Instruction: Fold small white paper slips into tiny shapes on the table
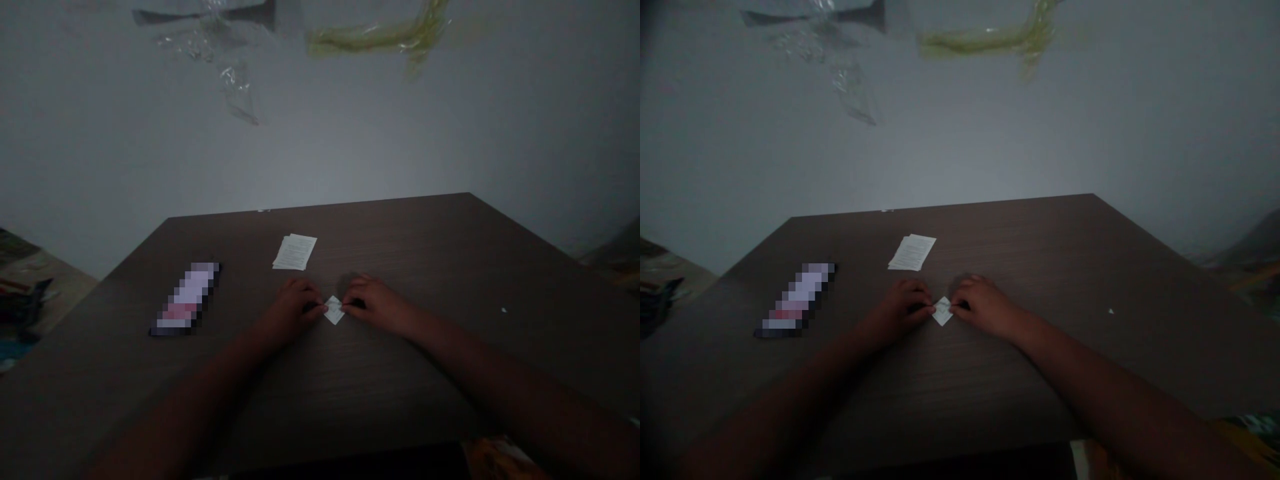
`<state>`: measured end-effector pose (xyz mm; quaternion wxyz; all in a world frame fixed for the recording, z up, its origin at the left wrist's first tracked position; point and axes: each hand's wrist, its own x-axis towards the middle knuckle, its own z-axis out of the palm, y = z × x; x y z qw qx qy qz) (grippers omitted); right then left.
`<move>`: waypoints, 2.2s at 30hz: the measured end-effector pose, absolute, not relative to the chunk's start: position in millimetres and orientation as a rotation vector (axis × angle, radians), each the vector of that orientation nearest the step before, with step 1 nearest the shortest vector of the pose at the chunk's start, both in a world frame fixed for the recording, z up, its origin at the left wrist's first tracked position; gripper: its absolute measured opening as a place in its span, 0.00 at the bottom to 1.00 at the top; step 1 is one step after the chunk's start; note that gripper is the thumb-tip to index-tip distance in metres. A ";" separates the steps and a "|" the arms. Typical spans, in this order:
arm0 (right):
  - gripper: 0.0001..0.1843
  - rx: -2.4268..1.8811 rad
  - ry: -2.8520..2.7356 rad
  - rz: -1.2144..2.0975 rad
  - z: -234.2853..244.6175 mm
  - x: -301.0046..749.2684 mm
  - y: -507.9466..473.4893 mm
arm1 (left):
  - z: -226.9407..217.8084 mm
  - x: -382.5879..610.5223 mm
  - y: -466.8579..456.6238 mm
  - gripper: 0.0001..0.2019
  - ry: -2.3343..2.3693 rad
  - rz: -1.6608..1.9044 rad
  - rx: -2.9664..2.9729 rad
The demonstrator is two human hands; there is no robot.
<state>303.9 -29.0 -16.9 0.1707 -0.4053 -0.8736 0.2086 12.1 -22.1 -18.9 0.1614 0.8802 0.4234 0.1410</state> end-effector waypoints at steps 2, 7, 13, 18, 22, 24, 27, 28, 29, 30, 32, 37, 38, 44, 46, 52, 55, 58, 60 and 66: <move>0.05 -1.167 -2.468 0.606 -17.0 303.8 -29.5 | -18.7 13.1 -23.3 0.10 1.259 0.399 2.499; 0.08 -1.212 -2.441 0.610 -20.6 301.6 -30.5 | -19.1 19.9 -26.1 0.10 1.371 0.358 2.463; 0.07 -1.316 -2.370 0.565 -24.6 297.2 -34.3 | -18.7 27.2 -30.6 0.09 1.442 0.377 2.453; 0.07 -1.335 -2.334 0.587 -25.0 296.9 -35.9 | -17.8 23.6 -31.4 0.08 1.387 0.408 2.463; 0.06 -1.373 -2.320 0.590 -25.3 296.4 -37.4 | -15.1 22.3 -32.0 0.07 1.349 0.404 2.465; 0.08 -1.393 -2.309 0.576 -25.5 295.2 -38.8 | -12.5 23.9 -32.5 0.06 1.369 0.367 2.451; 0.13 -1.417 -2.291 0.549 -25.8 291.2 -40.7 | -8.8 27.8 -33.7 0.07 1.420 0.317 2.424; 0.15 -1.430 -2.288 0.538 -26.0 289.3 -41.2 | -8.1 29.0 -34.3 0.07 1.433 0.305 2.420; 0.17 -1.446 -2.285 0.527 -26.1 287.3 -41.7 | -7.8 29.9 -35.2 0.06 1.442 0.300 2.419; 0.18 -1.463 -2.284 0.513 -26.2 285.3 -42.2 | -7.8 30.7 -36.2 0.06 1.446 0.303 2.422; 0.18 -1.501 -2.281 0.475 -26.3 281.4 -43.5 | -8.6 31.6 -38.9 0.07 1.441 0.321 2.439; 0.15 -1.563 -2.292 0.392 -24.5 276.6 -47.0 | -11.1 33.4 -45.9 0.08 1.445 0.366 2.479; 0.14 -1.562 -2.301 0.386 -24.2 276.5 -47.5 | -11.3 34.0 -47.0 0.08 1.451 0.374 2.481; 0.14 -1.565 -2.327 0.334 -23.5 276.3 -49.2 | -10.5 38.1 -51.0 0.09 1.488 0.404 2.443; 0.13 -1.580 -2.330 0.317 -23.5 275.7 -49.6 | -10.0 39.3 -51.9 0.09 1.494 0.400 2.438; 0.10 -1.548 -2.327 0.299 -25.9 276.1 -48.9 | -9.7 37.8 -49.7 0.15 1.416 0.439 2.459; 0.09 -1.530 -2.322 0.319 -28.4 277.6 -46.6 | -9.3 35.0 -46.7 0.19 1.302 0.408 2.479; 0.09 -1.497 -2.299 0.351 -29.4 280.0 -44.4 | -8.3 33.3 -45.2 0.18 1.274 0.386 2.519; 0.07 -1.467 -2.268 0.359 -28.0 281.8 -44.8 | -7.2 33.2 -45.5 0.16 1.277 0.387 2.549; 0.09 -1.235 -2.335 0.430 -17.6 281.0 -62.1 | -7.7 34.0 -47.9 0.07 1.349 0.385 2.560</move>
